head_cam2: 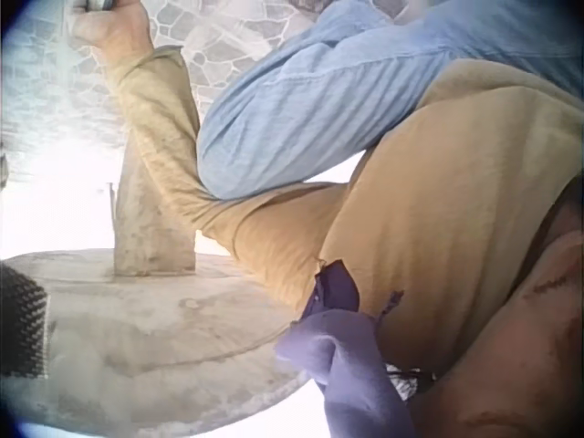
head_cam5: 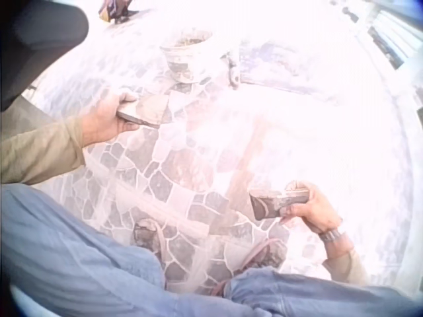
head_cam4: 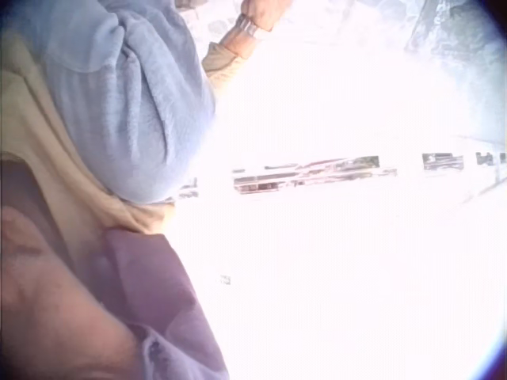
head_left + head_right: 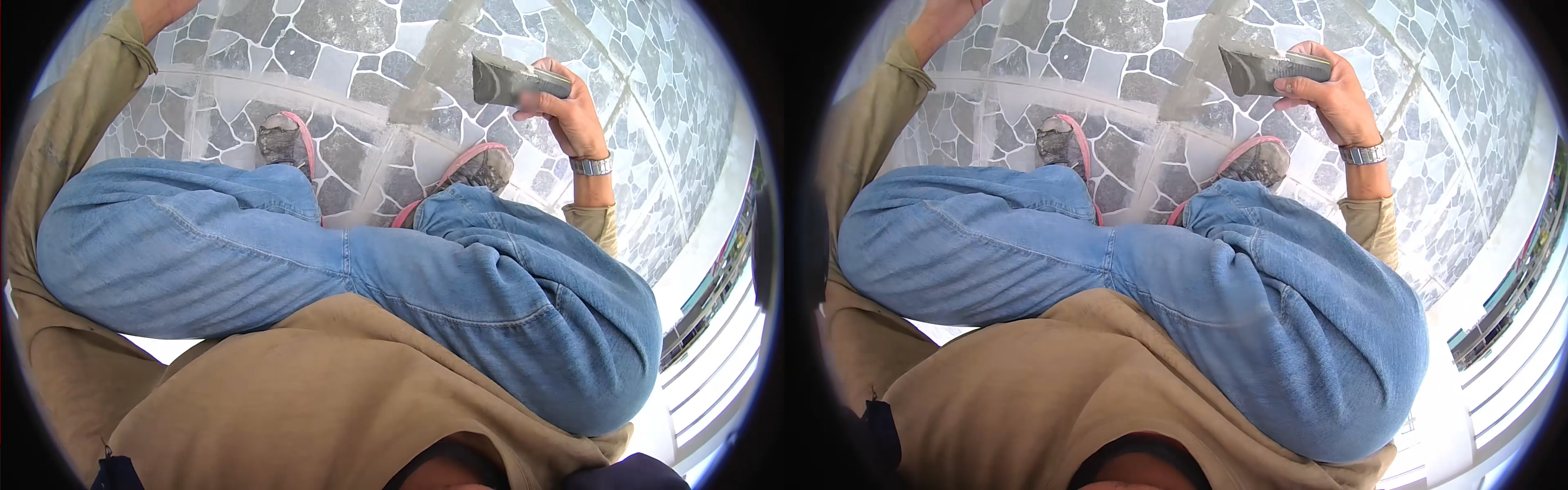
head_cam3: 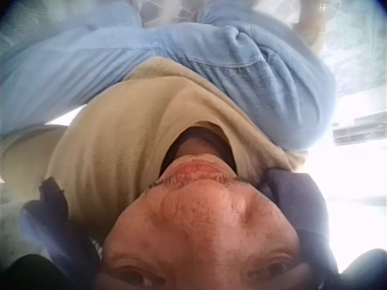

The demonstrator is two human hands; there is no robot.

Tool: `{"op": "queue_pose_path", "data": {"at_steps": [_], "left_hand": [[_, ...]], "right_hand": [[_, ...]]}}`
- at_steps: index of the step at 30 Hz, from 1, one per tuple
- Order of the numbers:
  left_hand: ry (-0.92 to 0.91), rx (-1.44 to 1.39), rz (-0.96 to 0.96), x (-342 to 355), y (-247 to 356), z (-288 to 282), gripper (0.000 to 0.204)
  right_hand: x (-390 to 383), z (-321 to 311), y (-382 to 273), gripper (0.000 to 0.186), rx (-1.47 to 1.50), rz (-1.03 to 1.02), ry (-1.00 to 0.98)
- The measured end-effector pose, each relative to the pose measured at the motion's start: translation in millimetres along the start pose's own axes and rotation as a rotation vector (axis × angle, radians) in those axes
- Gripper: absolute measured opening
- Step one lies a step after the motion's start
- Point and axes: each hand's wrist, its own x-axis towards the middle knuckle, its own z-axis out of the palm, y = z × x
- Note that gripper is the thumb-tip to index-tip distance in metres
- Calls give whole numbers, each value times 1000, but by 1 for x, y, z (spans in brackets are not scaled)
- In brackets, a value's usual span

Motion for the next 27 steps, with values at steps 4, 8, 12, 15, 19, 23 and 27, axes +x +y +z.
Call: {"op": "queue_pose_path", "data": {"at_steps": [4, 8, 12, 15, 19, 23, 27], "left_hand": [[-33, 110, 24, 11, 4, 11, 36], [5, 210, -17, 0, 1, 38, 38], [-34, 234, -45, 2, -5, 46, 36], [10, 252, -76, -2, -2, 58, 34], [-49, 233, -108, 3, 0, 90, 32], [-52, 226, -120, 5, -9, 91, 32], [-86, 227, -170, 10, -13, 93, 33]], "right_hand": [[23, 14, -17, 41, -292, 99, -30], [77, -43, -22, 42, -486, -164, 206], [131, -100, -40, 31, -837, -422, 361], [152, -85, -52, 23, -814, -487, 332], [178, -101, -47, 41, -1288, -460, 432], [198, -80, -36, 23, -1121, -509, 401], [207, -65, -25, 23, -1306, -795, 419]]}}
